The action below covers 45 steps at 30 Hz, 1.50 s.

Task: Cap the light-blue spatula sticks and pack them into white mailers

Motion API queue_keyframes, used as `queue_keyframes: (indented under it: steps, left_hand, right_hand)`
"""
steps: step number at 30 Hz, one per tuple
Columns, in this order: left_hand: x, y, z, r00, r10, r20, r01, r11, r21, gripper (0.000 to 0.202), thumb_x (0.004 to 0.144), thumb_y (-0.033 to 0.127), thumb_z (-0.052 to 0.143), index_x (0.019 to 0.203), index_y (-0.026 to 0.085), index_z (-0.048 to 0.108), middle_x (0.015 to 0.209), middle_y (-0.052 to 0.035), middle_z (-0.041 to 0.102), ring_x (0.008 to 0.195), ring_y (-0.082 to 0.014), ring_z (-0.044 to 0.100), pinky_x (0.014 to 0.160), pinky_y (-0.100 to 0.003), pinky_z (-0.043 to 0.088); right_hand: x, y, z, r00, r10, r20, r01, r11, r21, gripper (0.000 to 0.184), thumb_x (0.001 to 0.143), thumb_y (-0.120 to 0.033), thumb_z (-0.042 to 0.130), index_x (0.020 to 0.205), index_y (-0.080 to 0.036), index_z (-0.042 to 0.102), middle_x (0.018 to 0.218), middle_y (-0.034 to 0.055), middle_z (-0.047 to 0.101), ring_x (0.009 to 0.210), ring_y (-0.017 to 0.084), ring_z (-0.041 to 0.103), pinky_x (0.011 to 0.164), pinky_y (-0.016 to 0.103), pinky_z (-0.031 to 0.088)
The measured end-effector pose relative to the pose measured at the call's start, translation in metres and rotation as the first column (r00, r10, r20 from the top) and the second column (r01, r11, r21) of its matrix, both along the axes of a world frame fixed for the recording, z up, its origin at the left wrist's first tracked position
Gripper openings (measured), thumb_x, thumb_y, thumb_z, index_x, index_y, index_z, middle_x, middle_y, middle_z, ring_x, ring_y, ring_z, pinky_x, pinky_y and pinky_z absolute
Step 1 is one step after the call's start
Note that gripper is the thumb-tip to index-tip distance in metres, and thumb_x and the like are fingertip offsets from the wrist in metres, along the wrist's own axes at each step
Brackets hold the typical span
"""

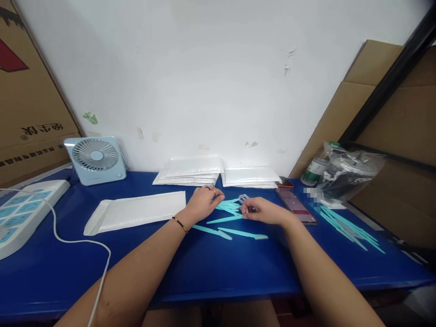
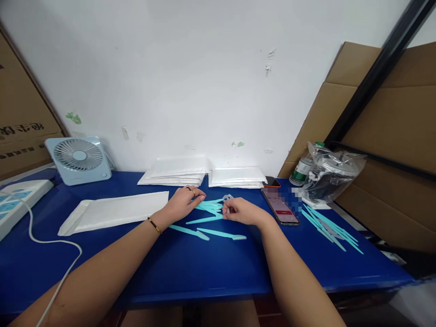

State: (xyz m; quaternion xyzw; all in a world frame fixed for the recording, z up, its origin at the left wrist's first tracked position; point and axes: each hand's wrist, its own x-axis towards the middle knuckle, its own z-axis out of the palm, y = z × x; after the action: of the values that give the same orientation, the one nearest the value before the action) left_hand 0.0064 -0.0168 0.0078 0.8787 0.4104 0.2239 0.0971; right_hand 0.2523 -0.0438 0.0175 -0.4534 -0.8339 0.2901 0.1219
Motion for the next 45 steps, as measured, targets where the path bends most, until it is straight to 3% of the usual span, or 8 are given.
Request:
queue_keyframes:
  steps: [4,11,15,19,24,33,41,45]
  left_hand:
    - [0.006,-0.007,0.005,0.987,-0.144,-0.064,0.141,0.989,-0.049,0.031,0.091,0.040,0.038,0.092,0.024,0.064,0.088,-0.0003,0.068,0.084,-0.0170,0.060,0.079,-0.029,0.039]
    - [-0.001,0.007,-0.002,0.993,0.008,-0.120,-0.007,1.000,0.004,0.027,0.088,0.031,0.040,0.081,0.023,0.065,0.089,-0.0014,0.068,0.090,-0.0200,0.058,0.081,-0.033,0.036]
    - [-0.005,0.010,-0.003,0.994,0.035,-0.106,-0.038,0.999,-0.026,0.024,0.085,0.037,0.046,0.099,0.025,0.062,0.088,-0.0011,0.066,0.090,-0.0200,0.057,0.081,-0.033,0.037]
    - [-0.004,0.009,-0.005,0.994,0.001,-0.108,-0.006,0.999,-0.042,0.023,0.084,0.036,0.047,0.097,0.026,0.063,0.089,-0.0018,0.065,0.092,-0.0206,0.057,0.081,-0.033,0.037]
    - [-0.003,0.007,-0.003,0.996,0.006,-0.090,-0.010,0.999,-0.037,0.024,0.086,0.038,0.046,0.094,0.024,0.064,0.088,-0.0019,0.065,0.092,-0.0197,0.057,0.083,-0.033,0.038]
    - [0.009,-0.013,0.007,0.976,-0.200,-0.089,0.199,0.980,-0.023,0.032,0.092,0.041,0.037,0.090,0.024,0.064,0.090,0.0005,0.067,0.089,-0.0166,0.058,0.083,-0.031,0.036]
    - [-0.009,0.002,0.012,0.995,0.032,-0.097,-0.029,0.999,0.028,0.033,0.080,0.049,0.053,0.103,0.027,0.063,0.098,-0.0034,0.063,0.103,-0.0246,0.051,0.085,-0.035,0.037]
    - [-0.016,-0.011,0.026,0.958,-0.193,-0.211,0.156,0.972,-0.177,0.035,0.064,0.054,0.068,0.085,0.027,0.068,0.088,-0.0011,0.064,0.083,-0.0204,0.057,0.069,-0.028,0.040]
  right_hand:
    - [-0.004,0.001,0.001,0.991,-0.088,-0.104,0.098,0.991,0.095,0.018,0.082,-0.035,0.053,0.083,-0.018,0.060,0.079,0.0026,0.062,0.070,0.014,0.053,0.064,0.025,0.040]
    - [0.014,0.015,-0.008,0.966,-0.233,-0.114,0.246,0.963,0.114,0.019,0.079,-0.034,0.054,0.081,-0.017,0.060,0.077,0.0029,0.062,0.067,0.014,0.052,0.061,0.025,0.039]
    - [0.025,0.013,-0.002,0.946,-0.318,-0.059,0.323,0.935,0.145,0.026,0.073,-0.041,0.061,0.085,-0.018,0.064,0.073,0.0019,0.060,0.064,0.014,0.051,0.059,0.026,0.039]
    - [0.023,-0.001,0.012,0.993,-0.101,0.062,0.101,0.995,0.012,0.033,0.059,-0.045,0.074,0.077,-0.018,0.068,0.075,0.0019,0.061,0.067,0.015,0.052,0.057,0.024,0.038]
    - [0.016,-0.010,0.010,0.970,0.104,0.221,-0.053,0.973,-0.226,0.025,0.056,-0.038,0.076,0.071,-0.019,0.070,0.067,0.0001,0.061,0.060,0.014,0.053,0.051,0.023,0.036]
    - [0.005,-0.010,0.014,0.996,-0.045,-0.082,0.044,0.999,-0.015,0.020,0.074,-0.035,0.060,0.082,-0.018,0.064,0.071,0.0011,0.062,0.064,0.014,0.054,0.059,0.024,0.040]
    - [0.019,0.013,-0.004,0.947,-0.278,-0.158,0.307,0.930,0.202,0.028,0.073,-0.036,0.063,0.095,-0.019,0.064,0.080,0.0033,0.064,0.069,0.016,0.056,0.063,0.026,0.043]
    - [0.019,0.013,-0.001,0.945,-0.304,-0.124,0.326,0.907,0.267,0.024,0.077,-0.036,0.058,0.093,-0.019,0.067,0.083,0.0050,0.066,0.070,0.017,0.057,0.065,0.028,0.043]
